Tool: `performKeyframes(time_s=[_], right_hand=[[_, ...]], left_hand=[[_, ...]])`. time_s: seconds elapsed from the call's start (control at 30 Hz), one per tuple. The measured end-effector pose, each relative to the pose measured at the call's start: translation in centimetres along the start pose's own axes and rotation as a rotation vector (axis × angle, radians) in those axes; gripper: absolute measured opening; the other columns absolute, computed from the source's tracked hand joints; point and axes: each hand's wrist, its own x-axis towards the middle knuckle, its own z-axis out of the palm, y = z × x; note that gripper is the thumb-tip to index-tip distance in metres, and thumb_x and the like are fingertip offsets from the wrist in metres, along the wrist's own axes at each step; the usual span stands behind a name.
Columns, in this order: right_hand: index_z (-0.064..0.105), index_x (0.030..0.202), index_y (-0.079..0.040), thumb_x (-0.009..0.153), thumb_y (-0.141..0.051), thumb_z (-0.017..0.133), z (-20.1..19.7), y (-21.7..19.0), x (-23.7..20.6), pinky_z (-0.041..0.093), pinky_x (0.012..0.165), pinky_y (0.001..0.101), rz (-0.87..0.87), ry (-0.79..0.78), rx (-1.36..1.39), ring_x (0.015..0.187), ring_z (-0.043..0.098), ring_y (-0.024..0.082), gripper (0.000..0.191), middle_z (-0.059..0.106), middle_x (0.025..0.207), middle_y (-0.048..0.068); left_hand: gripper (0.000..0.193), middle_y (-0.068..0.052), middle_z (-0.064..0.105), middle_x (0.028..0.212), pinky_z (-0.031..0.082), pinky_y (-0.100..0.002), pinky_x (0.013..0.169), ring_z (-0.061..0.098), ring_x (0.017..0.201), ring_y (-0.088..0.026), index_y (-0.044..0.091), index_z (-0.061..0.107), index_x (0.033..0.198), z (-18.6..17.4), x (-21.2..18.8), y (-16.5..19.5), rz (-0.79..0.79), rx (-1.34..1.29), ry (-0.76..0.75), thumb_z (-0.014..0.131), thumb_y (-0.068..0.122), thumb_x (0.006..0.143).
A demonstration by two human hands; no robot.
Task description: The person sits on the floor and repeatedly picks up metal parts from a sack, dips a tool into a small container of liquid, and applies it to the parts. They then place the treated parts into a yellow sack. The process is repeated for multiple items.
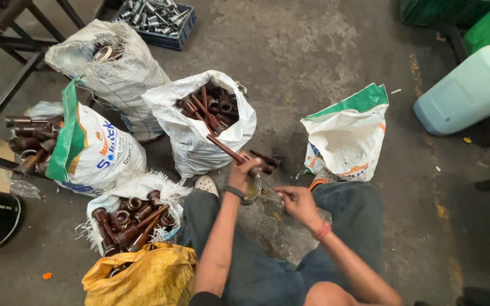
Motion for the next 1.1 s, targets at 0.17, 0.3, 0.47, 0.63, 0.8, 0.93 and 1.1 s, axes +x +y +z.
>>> performKeyframes(time_s=[0.17, 0.3, 0.47, 0.63, 0.8, 0.93, 1.1], right_hand=[[0.061, 0.082, -0.003, 0.07, -0.01, 0.054, 0.3, -1.2, 0.5, 0.043, 0.049, 0.0257, -0.099, 0.204, -0.135, 0.05, 0.056, 0.014, 0.015, 0.058, 0.064, 0.015], [0.06, 0.084, -0.005, 0.07, -0.011, 0.053, -1.6, -2.0, -0.8, 0.042, 0.047, 0.0277, 0.027, 0.153, -0.155, 0.047, 0.056, 0.018, 0.017, 0.058, 0.06, 0.014], [0.061, 0.082, -0.003, 0.069, -0.007, 0.053, -2.2, -2.5, -0.1, 0.042, 0.05, 0.0296, -0.222, 0.3, -0.272, 0.056, 0.056, 0.025, 0.015, 0.057, 0.068, 0.016], [0.06, 0.082, -0.003, 0.067, -0.006, 0.053, -2.6, -1.4, 1.3, 0.043, 0.05, 0.0312, -0.197, 0.223, -0.191, 0.054, 0.057, 0.026, 0.017, 0.056, 0.068, 0.016], [0.06, 0.082, -0.003, 0.066, -0.005, 0.054, -3.9, -0.3, 0.8, 0.043, 0.05, 0.0307, -0.225, 0.097, -0.193, 0.055, 0.057, 0.026, 0.018, 0.057, 0.069, 0.015], [0.061, 0.081, -0.003, 0.065, -0.004, 0.054, -4.2, 0.1, 1.8, 0.042, 0.05, 0.0298, -0.171, 0.199, -0.225, 0.055, 0.056, 0.026, 0.018, 0.057, 0.066, 0.015], [0.06, 0.081, -0.002, 0.066, -0.006, 0.054, -7.8, 3.7, 4.2, 0.044, 0.052, 0.0259, -0.244, 0.124, -0.127, 0.057, 0.058, 0.019, 0.017, 0.06, 0.069, 0.011]], left_hand=[[0.023, -0.01, 0.051, 0.085, 0.043, -0.036, 0.073, 0.051, 0.091, -0.029, 0.003, 0.046, 0.081, 3.1, 0.0, -1.3, -0.127, -0.278, -0.042, 0.061, -0.003, 0.065], [0.046, -0.019, 0.049, 0.102, 0.04, -0.038, 0.084, 0.046, 0.101, -0.031, -0.002, 0.038, 0.107, 2.5, 0.4, 0.7, -0.144, -0.353, -0.206, 0.056, -0.003, 0.064], [0.051, -0.015, 0.051, 0.103, 0.039, -0.033, 0.086, 0.047, 0.1, -0.028, 0.0, 0.036, 0.112, 2.0, 0.7, -0.6, -0.094, -0.159, -0.254, 0.057, -0.002, 0.065], [0.026, -0.013, 0.052, 0.08, 0.042, -0.03, 0.067, 0.049, 0.076, -0.025, -0.005, 0.05, 0.09, 1.9, 1.4, -4.1, -0.007, 0.204, 0.002, 0.064, -0.004, 0.068], [0.022, -0.011, 0.053, 0.083, 0.046, -0.032, 0.076, 0.055, 0.092, -0.025, 0.002, 0.045, 0.079, 2.8, 1.7, -3.9, 0.008, -0.16, -0.059, 0.061, -0.006, 0.065], [0.029, -0.012, 0.055, 0.09, 0.042, -0.036, 0.079, 0.051, 0.091, -0.027, 0.002, 0.047, 0.091, 6.1, 1.6, -3.2, -0.152, -0.181, -0.162, 0.055, -0.003, 0.064], [0.02, -0.01, 0.058, 0.083, 0.041, -0.032, 0.077, 0.053, 0.082, -0.022, 0.0, 0.051, 0.089, 6.6, 4.7, -3.8, 0.074, 0.199, -0.06, 0.052, 0.01, 0.071]])
